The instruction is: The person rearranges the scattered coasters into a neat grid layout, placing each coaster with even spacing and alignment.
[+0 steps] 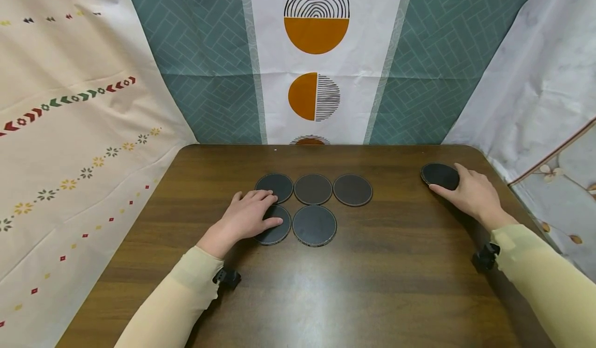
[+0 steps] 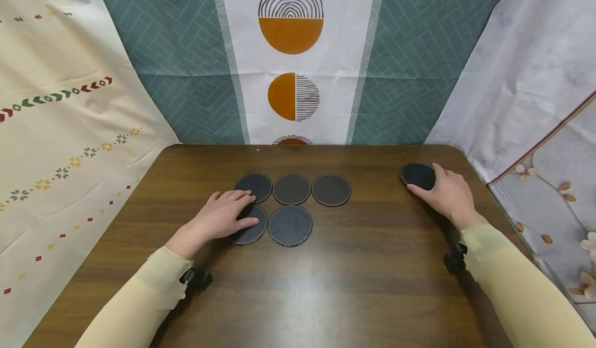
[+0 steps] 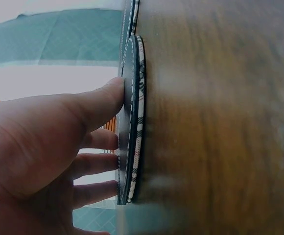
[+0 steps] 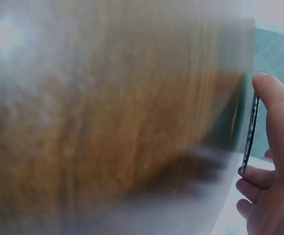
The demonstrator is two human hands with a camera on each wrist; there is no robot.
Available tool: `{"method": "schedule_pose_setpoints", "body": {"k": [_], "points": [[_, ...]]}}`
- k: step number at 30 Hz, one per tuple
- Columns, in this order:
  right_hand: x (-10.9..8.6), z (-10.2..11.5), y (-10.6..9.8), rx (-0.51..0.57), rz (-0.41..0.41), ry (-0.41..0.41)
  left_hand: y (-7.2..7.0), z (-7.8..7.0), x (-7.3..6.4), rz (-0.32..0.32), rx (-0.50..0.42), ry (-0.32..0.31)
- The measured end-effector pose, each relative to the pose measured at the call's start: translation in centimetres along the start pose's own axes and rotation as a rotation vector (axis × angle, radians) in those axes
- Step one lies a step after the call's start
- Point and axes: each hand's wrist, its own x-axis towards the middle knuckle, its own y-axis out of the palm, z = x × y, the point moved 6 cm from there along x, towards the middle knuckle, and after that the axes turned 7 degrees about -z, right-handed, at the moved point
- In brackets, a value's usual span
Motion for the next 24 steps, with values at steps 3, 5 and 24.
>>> {"method": "schedule_pose_setpoints", "body": {"k": [3, 5, 24], "points": [[-0.2, 0.6, -0.1, 0.010, -0.011, -0.017, 0.0, 0.0, 0.0, 0.000, -0.001, -0.001], [-0.3, 1.0, -0.1, 0.019, -0.016, -0.029, 0.0, 0.0, 0.0, -0.002, -0.002, -0.001], [-1.8, 5.7, -0.4, 0.040, -0.062, -0.155, -0.1, -0.2, -0.1, -0.004, 0.003, 0.002]]}}
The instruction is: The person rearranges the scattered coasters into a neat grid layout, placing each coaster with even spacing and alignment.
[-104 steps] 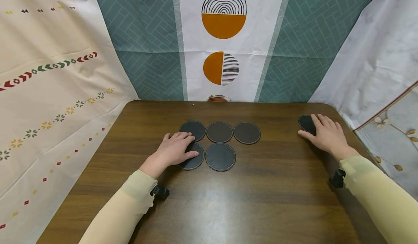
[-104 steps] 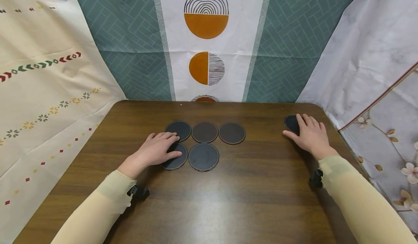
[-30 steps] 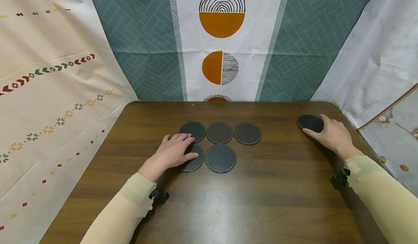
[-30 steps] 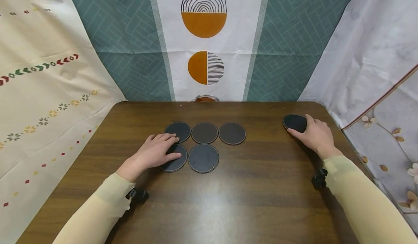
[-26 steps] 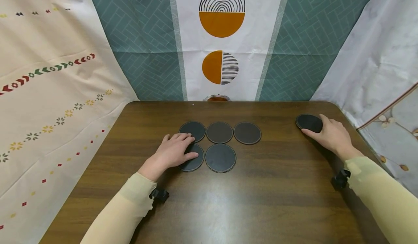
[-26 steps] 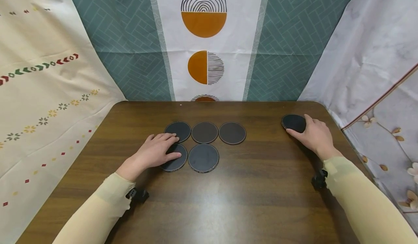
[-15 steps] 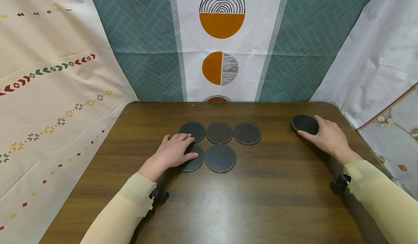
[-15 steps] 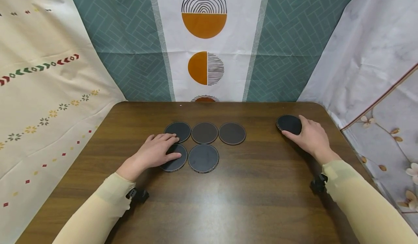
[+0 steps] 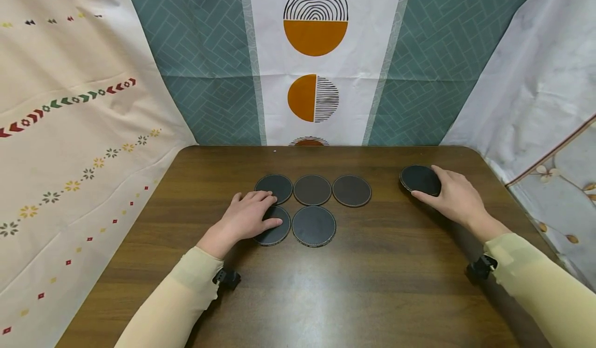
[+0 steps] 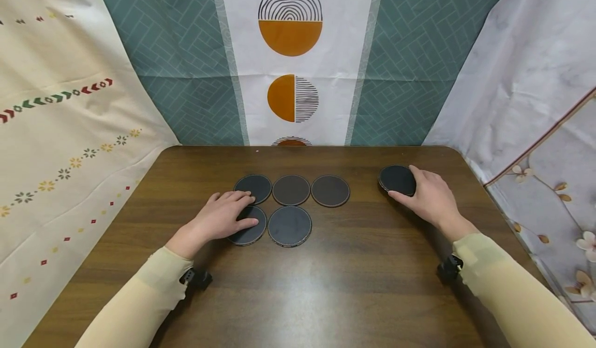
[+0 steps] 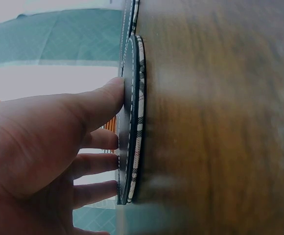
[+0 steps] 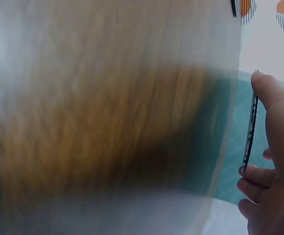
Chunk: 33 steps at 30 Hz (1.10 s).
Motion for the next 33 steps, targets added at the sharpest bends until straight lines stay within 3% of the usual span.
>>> {"method": "schedule_pose_setpoints", "body": {"k": [15, 33], "points": [[-1.0, 4.9, -0.3, 0.043, -0.019, -0.108, -0.1, -0.1, -0.1, 0.004, 0.000, -0.002], [-2.5, 8.9, 0.2, 0.083, 0.014, -0.184, -0.1, -0.1, 0.0, 0.010, -0.005, 0.000]]}}
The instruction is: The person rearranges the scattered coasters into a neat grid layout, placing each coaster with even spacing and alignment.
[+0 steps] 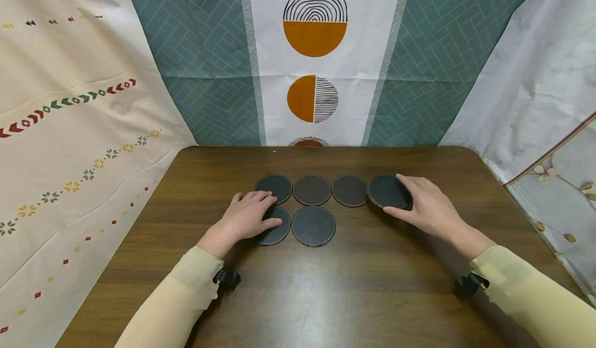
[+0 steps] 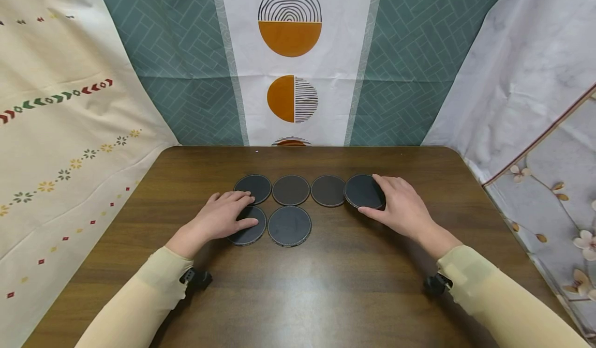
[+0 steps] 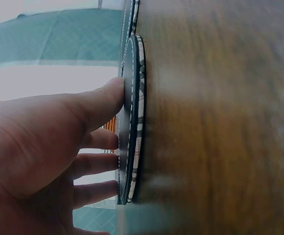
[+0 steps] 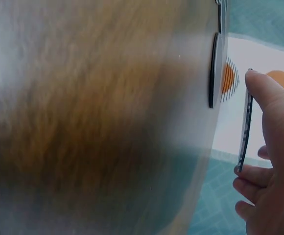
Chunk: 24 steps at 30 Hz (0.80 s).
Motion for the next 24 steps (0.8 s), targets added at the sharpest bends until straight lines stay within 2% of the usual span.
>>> {"method": "schedule_pose_setpoints", "body": {"k": [9, 24], "points": [[-0.7, 2.0, 0.8, 0.005, 0.000, -0.076, 0.0, 0.0, 0.0, 0.001, -0.001, 0.000], [-1.8, 4.7, 2.3, 0.040, 0.049, -0.142, 0.1, 0.1, 0.1, 0.001, 0.005, 0.002]]}}
